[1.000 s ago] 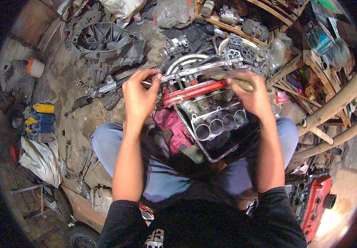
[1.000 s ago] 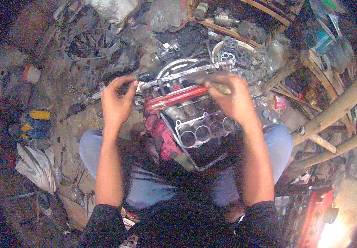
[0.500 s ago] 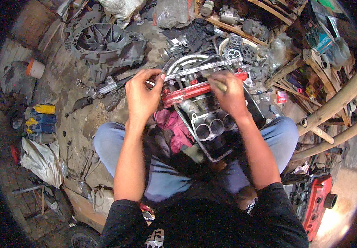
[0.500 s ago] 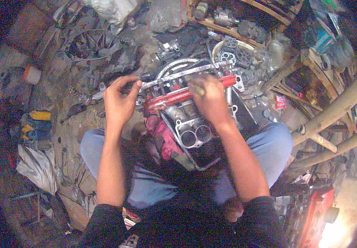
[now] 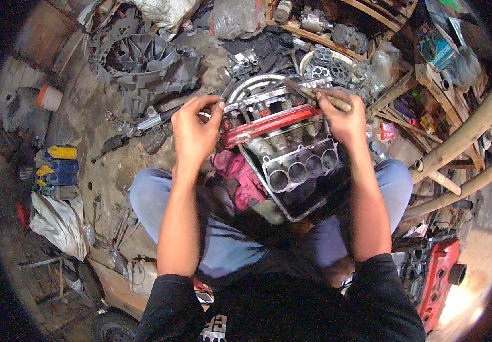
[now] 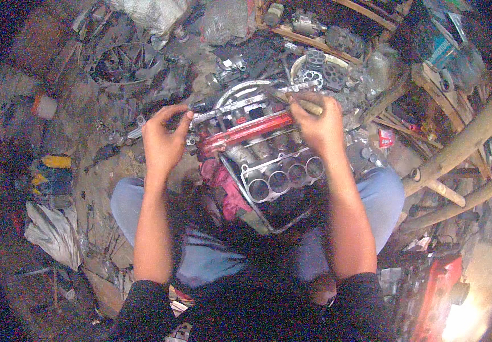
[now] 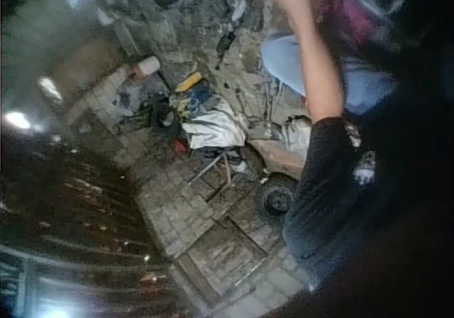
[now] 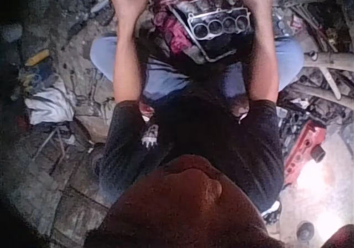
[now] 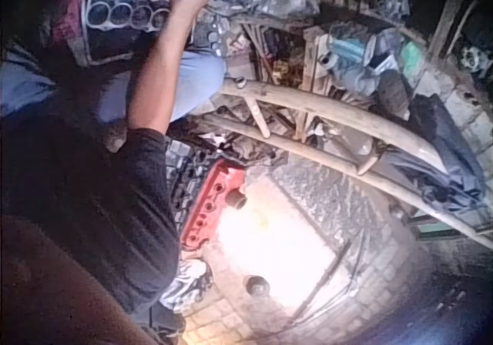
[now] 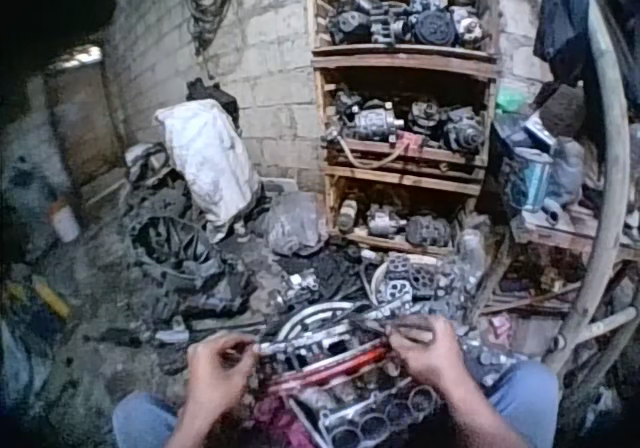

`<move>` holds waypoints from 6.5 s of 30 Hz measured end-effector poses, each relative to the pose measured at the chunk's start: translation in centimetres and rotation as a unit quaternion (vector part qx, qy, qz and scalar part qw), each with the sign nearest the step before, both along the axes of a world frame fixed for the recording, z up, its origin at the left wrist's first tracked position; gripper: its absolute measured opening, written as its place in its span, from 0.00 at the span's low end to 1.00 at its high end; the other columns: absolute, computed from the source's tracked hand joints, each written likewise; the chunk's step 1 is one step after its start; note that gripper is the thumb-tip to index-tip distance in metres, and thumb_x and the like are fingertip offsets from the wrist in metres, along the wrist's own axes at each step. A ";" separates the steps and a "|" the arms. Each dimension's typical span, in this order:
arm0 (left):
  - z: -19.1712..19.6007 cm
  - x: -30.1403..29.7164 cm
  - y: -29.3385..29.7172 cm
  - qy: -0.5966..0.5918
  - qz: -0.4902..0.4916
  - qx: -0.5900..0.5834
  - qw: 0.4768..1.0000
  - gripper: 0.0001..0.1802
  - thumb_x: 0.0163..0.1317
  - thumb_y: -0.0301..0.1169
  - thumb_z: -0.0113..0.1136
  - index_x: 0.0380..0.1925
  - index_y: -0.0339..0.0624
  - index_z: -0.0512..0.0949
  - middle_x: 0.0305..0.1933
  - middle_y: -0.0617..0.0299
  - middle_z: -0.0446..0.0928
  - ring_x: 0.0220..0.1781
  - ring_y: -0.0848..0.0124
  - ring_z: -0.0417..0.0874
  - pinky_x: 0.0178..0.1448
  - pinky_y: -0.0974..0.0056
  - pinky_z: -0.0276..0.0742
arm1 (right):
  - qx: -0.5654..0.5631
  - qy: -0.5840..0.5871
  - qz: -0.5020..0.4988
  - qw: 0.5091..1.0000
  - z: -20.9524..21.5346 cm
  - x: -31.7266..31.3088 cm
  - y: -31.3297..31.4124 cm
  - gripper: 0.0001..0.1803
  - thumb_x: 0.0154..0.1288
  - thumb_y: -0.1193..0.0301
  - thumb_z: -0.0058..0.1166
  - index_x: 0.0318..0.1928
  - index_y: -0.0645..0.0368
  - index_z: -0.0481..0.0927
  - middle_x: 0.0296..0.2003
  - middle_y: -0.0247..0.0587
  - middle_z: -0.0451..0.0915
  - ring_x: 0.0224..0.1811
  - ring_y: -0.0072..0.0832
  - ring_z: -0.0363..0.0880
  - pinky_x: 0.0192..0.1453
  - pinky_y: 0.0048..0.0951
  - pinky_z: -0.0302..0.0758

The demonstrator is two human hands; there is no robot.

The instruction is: The person sits on the floor and uses a red pipe wrench to tighten bolts on a red metal manifold attached to a silver engine block. They repeatedly adjust the wrench and reposition their hands to secure the manifold.

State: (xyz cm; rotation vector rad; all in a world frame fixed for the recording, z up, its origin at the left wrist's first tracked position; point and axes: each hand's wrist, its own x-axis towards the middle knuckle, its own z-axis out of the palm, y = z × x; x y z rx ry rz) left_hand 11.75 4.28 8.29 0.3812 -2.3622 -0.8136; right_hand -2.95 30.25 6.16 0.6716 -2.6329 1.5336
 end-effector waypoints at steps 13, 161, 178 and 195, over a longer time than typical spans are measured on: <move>0.3 -0.6 0.4 -0.018 -0.012 -0.007 1.000 0.09 0.62 0.29 0.68 0.39 0.35 0.86 0.35 0.51 0.85 0.30 0.62 0.86 0.38 0.62 0.79 | -0.036 0.012 -0.061 0.997 -2.6 -0.3 -0.1 0.10 0.70 0.71 0.61 0.47 0.63 0.88 0.42 0.43 0.89 0.42 0.24 0.86 0.48 0.32 0.80; 3.1 5.0 -4.7 0.038 0.097 0.108 0.989 0.12 0.62 0.33 0.69 0.40 0.35 0.87 0.38 0.53 0.87 0.40 0.66 0.88 0.49 0.63 0.78 | -0.099 0.143 0.012 0.985 -3.3 13.6 -4.5 0.10 0.67 0.76 0.61 0.47 0.62 0.87 0.49 0.52 0.86 0.52 0.41 0.86 0.59 0.39 0.79; 2.5 4.5 -3.5 -0.001 0.070 0.103 0.992 0.13 0.63 0.34 0.68 0.42 0.36 0.87 0.40 0.53 0.88 0.45 0.66 0.88 0.55 0.63 0.77 | -0.365 -0.263 0.058 0.891 -14.1 14.8 -0.6 0.28 0.75 0.63 0.48 0.65 0.74 0.71 0.63 0.59 0.75 0.65 0.42 0.75 0.71 0.38 0.71; 1.8 3.1 -1.7 -0.054 0.055 0.058 0.995 0.13 0.63 0.35 0.69 0.41 0.36 0.87 0.42 0.51 0.88 0.48 0.61 0.89 0.58 0.61 0.77 | 0.252 0.028 0.083 0.964 -10.7 10.3 -1.8 0.18 0.68 0.71 0.56 0.58 0.60 0.78 0.41 0.60 0.81 0.44 0.59 0.81 0.47 0.57 0.75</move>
